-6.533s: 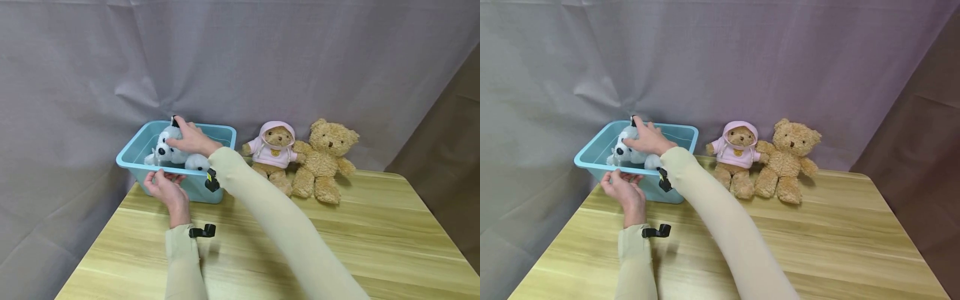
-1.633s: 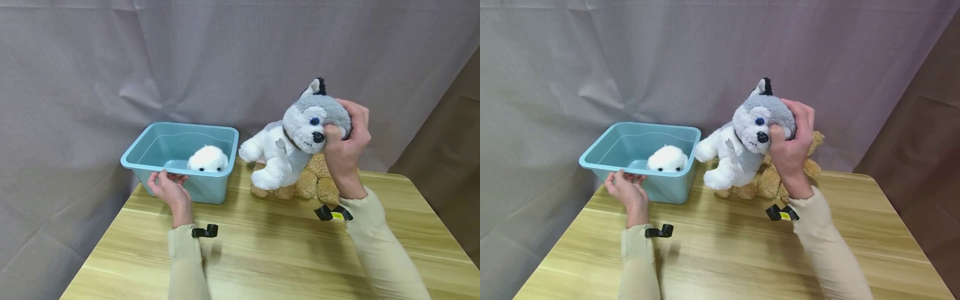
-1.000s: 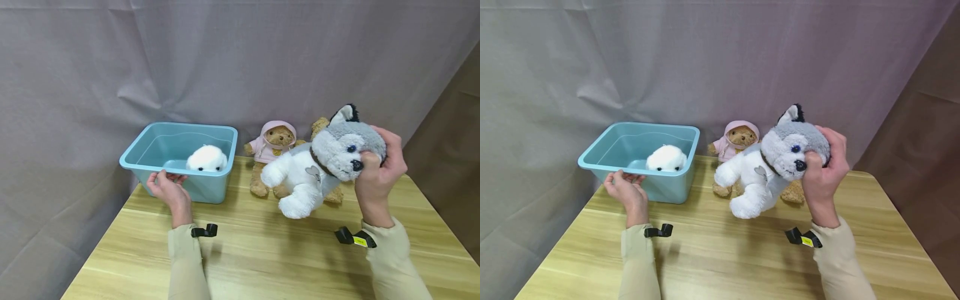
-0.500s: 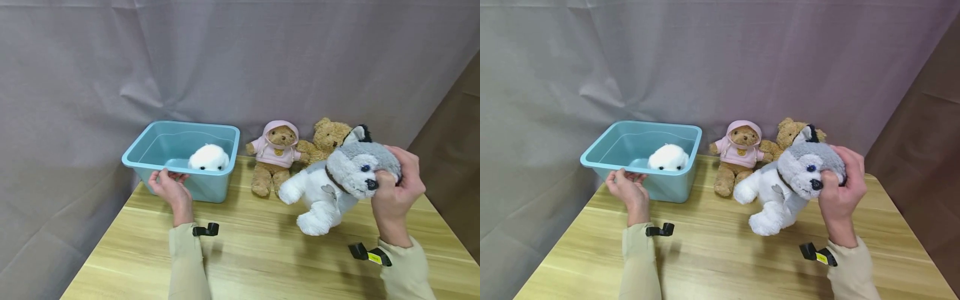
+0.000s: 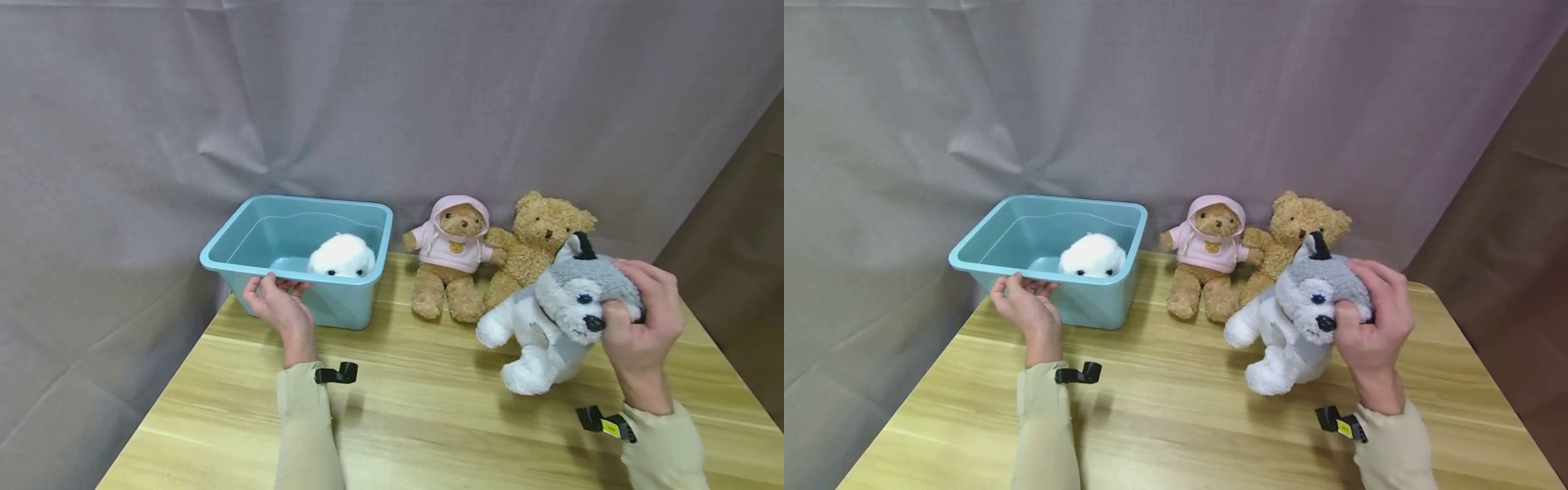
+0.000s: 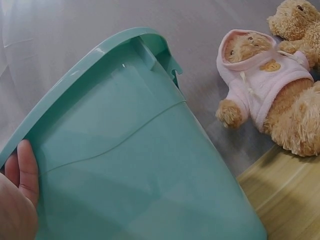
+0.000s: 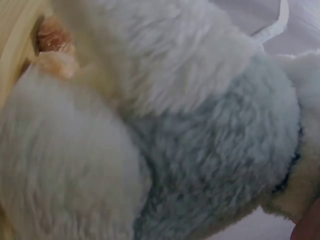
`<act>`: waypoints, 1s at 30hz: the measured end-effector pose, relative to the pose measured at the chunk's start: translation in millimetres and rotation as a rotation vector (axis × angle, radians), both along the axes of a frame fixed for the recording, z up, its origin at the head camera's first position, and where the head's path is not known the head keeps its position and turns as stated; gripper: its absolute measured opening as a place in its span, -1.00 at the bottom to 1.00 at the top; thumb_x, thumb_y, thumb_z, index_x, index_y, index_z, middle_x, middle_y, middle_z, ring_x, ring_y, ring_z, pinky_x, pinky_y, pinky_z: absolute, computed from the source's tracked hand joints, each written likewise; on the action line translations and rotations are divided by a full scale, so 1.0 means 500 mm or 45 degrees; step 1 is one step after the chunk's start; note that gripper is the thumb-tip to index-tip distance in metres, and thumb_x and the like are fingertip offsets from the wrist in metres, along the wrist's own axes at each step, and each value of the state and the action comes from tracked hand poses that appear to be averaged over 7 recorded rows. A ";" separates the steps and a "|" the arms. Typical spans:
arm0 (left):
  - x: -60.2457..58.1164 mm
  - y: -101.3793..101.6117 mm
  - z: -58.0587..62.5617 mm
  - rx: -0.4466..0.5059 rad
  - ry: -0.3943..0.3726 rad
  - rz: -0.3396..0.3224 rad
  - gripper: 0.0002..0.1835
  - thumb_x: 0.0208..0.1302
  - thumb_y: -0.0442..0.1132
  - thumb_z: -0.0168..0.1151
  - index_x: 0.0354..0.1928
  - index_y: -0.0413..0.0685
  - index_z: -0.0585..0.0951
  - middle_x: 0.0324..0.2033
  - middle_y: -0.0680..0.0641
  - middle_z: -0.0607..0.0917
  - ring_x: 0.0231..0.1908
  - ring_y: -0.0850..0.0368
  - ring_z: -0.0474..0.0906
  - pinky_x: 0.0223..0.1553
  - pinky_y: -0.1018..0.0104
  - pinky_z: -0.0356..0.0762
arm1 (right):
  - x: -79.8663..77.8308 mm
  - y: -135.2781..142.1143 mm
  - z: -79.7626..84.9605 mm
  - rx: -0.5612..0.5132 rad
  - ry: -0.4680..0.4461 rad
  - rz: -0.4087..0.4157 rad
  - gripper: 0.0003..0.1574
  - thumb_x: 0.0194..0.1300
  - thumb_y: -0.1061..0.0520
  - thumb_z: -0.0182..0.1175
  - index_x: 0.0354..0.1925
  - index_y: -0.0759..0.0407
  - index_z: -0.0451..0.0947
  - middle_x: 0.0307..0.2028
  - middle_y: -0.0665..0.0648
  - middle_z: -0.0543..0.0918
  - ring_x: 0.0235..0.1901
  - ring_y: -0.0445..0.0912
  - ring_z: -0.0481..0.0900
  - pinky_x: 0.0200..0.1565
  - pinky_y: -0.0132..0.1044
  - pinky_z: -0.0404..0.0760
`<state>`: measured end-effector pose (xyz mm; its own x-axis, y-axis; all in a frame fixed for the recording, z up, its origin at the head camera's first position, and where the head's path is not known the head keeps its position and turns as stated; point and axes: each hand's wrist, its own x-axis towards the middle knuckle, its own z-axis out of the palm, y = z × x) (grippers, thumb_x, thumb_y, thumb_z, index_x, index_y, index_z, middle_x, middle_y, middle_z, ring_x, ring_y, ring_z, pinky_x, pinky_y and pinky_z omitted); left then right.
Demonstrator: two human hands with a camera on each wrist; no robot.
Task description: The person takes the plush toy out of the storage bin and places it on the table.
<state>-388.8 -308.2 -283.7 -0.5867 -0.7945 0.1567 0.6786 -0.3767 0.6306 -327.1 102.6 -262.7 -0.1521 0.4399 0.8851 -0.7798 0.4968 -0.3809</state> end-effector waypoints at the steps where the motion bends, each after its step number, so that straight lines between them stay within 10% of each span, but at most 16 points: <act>1: -0.001 -0.001 0.000 0.003 0.001 0.003 -0.87 0.41 -0.35 -0.10 -0.06 -0.12 0.25 -0.48 -0.11 0.48 -0.61 0.06 0.38 -0.68 0.31 0.50 | -0.004 0.003 -0.004 0.027 0.000 -0.007 -0.48 -0.11 0.20 -0.02 -0.26 0.54 0.63 -0.22 0.28 0.70 -0.12 -0.25 0.59 -0.04 -0.52 0.51; 30: -0.007 -0.001 0.000 0.040 -0.018 0.005 -0.88 0.40 -0.36 -0.11 -0.09 -0.09 0.24 -0.48 -0.10 0.48 -0.62 0.08 0.40 -0.69 0.34 0.50 | -0.067 -0.002 -0.081 0.407 0.267 0.190 -0.57 -0.14 0.27 -0.10 -0.44 0.51 0.62 -0.43 0.49 0.63 -0.41 0.28 0.47 -0.04 -0.47 0.55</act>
